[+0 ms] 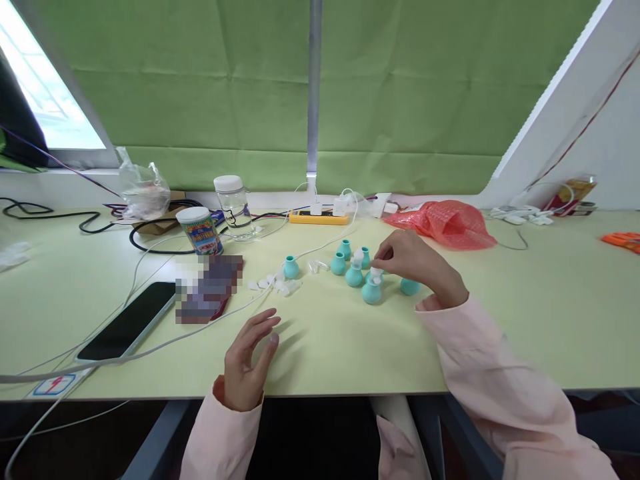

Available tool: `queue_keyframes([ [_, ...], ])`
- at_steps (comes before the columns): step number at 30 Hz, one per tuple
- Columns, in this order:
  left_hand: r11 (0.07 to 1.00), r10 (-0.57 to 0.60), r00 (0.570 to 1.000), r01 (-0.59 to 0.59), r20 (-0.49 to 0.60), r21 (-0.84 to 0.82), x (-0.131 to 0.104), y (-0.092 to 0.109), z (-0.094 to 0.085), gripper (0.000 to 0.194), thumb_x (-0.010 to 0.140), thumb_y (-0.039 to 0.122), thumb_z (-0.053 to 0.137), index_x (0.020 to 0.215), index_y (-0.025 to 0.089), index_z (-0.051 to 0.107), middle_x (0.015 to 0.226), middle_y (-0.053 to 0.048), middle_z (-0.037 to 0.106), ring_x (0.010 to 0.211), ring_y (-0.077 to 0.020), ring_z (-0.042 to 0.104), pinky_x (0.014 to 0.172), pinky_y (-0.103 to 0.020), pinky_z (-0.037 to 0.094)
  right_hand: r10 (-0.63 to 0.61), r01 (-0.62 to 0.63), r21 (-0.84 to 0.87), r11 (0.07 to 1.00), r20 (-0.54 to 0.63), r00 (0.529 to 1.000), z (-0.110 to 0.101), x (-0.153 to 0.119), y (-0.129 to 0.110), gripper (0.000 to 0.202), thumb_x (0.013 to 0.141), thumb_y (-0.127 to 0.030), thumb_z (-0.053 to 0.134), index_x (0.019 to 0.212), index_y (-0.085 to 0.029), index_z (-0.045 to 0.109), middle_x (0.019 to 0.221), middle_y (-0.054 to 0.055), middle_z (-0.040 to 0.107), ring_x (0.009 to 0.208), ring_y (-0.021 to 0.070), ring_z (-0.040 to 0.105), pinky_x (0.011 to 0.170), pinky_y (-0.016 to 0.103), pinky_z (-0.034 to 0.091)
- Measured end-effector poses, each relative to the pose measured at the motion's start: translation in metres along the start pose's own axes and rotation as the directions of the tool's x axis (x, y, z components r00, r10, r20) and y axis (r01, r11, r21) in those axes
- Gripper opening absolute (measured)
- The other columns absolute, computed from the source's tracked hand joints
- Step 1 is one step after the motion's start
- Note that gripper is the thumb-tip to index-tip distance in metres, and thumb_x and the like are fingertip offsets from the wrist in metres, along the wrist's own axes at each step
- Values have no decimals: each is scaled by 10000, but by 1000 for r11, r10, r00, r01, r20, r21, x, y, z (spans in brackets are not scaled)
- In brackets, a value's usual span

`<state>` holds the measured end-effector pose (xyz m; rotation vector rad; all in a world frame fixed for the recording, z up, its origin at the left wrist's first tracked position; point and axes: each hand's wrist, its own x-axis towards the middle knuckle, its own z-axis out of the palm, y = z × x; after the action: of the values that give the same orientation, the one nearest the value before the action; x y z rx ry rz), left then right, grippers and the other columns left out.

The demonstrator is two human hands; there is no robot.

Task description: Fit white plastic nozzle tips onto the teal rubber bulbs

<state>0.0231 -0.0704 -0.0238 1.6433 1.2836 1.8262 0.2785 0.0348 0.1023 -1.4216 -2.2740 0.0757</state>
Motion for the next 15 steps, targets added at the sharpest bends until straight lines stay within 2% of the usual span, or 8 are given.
queue_keyframes([
  [2,1000,-1,1000,1,2,4,0,0,0,189,754,251,508,875,161,621,1008,-112,581,954,-227,541,778,-370,482,35,-32,-52,998,68,997,-4,1,-6,226,664,-372,548,612,-178,651,558,28,620,483,128,530,414,223,346],
  [3,1000,1,1000,-1,5,4,0,0,0,188,754,248,507,875,162,620,1006,-111,581,951,-226,542,780,-372,481,62,-57,-94,994,52,997,-6,1,-10,232,662,-381,551,650,-172,651,576,34,623,508,142,542,425,230,353],
  [5,1000,1,1000,-1,14,7,0,1,0,187,756,244,502,875,163,621,998,-109,583,943,-222,543,786,-374,478,87,-101,-180,978,-85,993,-9,0,-21,263,657,-403,565,713,-160,646,601,43,624,555,172,556,460,251,370],
  [7,1000,0,1000,-1,22,17,0,1,0,187,758,249,497,868,165,623,984,-106,591,932,-219,547,789,-373,476,26,-74,-210,975,-226,974,-6,1,-36,267,688,-394,551,751,-150,640,642,54,632,589,184,560,512,277,389],
  [9,999,6,1000,-7,28,34,0,2,0,184,760,253,493,856,167,625,964,-102,602,917,-216,554,790,-372,473,-125,77,-177,981,-279,952,6,4,-54,230,747,-334,505,769,-144,634,713,65,640,622,173,560,571,285,403],
  [10,999,11,999,-12,32,42,1,3,0,180,761,250,492,849,168,626,953,-99,607,909,-215,557,789,-371,471,-214,181,-151,972,-246,945,16,6,-63,218,773,-297,476,792,-144,630,751,72,639,667,172,562,602,282,407],
  [12,998,18,999,-21,44,59,1,4,-1,169,760,238,493,838,171,627,934,-90,615,894,-210,565,786,-364,468,-365,355,-110,928,-99,926,42,13,-78,215,801,-270,444,827,-152,621,775,75,628,719,172,556,633,276,405],
  [15,996,29,996,-36,79,80,2,6,-3,156,761,209,492,838,174,622,912,-80,624,876,-202,574,773,-348,469,-414,421,-138,896,79,907,87,25,-95,228,797,-301,459,900,-153,598,837,97,603,843,212,518,679,302,401],
])
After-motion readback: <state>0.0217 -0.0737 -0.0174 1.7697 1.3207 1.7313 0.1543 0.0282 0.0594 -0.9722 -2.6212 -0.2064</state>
